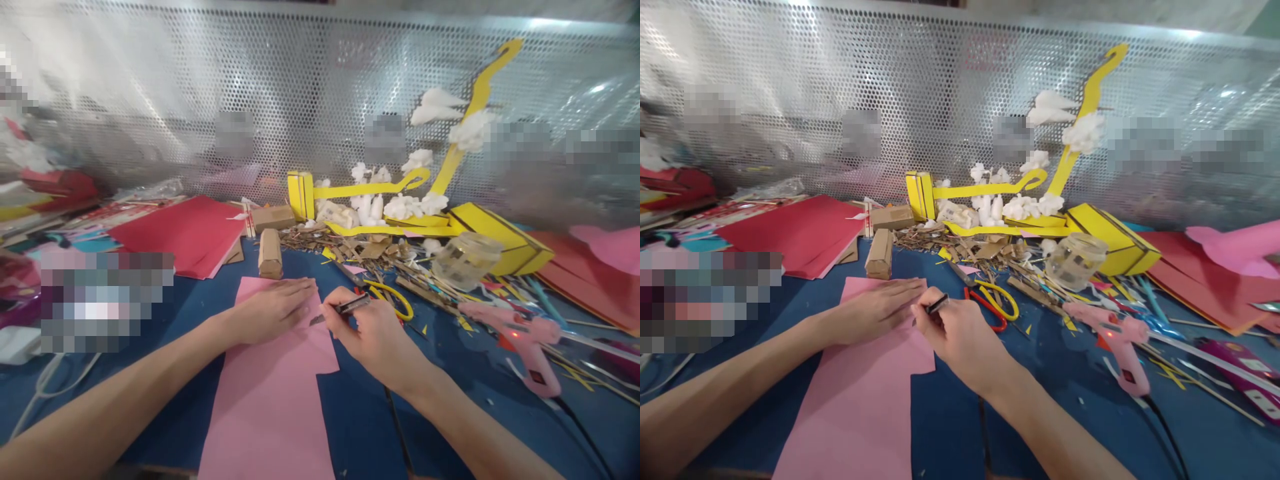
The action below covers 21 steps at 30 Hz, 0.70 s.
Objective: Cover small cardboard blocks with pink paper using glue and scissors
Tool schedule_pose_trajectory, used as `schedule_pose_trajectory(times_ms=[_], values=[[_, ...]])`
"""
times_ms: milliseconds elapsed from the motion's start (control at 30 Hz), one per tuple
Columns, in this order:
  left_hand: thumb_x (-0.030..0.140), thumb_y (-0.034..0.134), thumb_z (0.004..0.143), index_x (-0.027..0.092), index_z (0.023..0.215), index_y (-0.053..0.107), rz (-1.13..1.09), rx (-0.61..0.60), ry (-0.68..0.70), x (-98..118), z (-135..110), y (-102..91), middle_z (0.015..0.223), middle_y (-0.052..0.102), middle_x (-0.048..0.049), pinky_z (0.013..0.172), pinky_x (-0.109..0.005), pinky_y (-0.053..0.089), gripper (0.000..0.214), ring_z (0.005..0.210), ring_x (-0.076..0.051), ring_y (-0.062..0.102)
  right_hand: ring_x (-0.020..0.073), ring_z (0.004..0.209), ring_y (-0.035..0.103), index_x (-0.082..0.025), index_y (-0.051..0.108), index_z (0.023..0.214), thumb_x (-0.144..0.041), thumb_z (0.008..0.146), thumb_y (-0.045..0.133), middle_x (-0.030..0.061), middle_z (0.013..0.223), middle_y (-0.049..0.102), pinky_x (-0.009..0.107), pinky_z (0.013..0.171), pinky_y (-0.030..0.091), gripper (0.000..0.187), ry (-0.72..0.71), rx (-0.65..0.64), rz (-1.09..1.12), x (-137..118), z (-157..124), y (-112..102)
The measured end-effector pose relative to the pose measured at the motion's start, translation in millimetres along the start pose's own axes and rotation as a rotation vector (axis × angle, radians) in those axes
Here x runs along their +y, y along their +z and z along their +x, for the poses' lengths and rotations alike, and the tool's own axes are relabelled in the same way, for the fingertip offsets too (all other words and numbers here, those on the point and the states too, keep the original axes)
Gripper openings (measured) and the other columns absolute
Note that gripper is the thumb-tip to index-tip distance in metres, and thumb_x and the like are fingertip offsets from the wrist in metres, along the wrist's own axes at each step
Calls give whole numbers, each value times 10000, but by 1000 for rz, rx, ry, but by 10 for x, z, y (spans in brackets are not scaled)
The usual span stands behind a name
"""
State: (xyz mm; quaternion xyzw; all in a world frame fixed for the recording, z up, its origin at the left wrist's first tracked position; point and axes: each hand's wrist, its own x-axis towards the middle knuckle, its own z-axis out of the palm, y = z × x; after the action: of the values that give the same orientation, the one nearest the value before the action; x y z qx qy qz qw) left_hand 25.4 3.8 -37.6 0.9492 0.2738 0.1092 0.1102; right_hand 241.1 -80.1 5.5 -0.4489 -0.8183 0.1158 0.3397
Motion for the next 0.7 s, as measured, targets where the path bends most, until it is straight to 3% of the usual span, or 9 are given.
schedule_pose_trajectory(times_ms=[333,700], values=[[349,399,1068,141,1523,463,-38,19,55,-33,-9,-8,1631,413,-167,1257,-463,344,504,1531,-279,370,188,719,708,-249,498,918,-356,1107,395,-6,767,662,255,648,440,240,-27,-107,23,41,21,78],[364,399,1064,131,1518,468,-76,26,29,-31,-13,-8,1622,423,-181,1258,-471,342,515,1530,-278,375,197,680,684,-248,480,902,-387,1121,328,8,765,674,281,622,417,301,-99,-149,-42,5,9,101]])
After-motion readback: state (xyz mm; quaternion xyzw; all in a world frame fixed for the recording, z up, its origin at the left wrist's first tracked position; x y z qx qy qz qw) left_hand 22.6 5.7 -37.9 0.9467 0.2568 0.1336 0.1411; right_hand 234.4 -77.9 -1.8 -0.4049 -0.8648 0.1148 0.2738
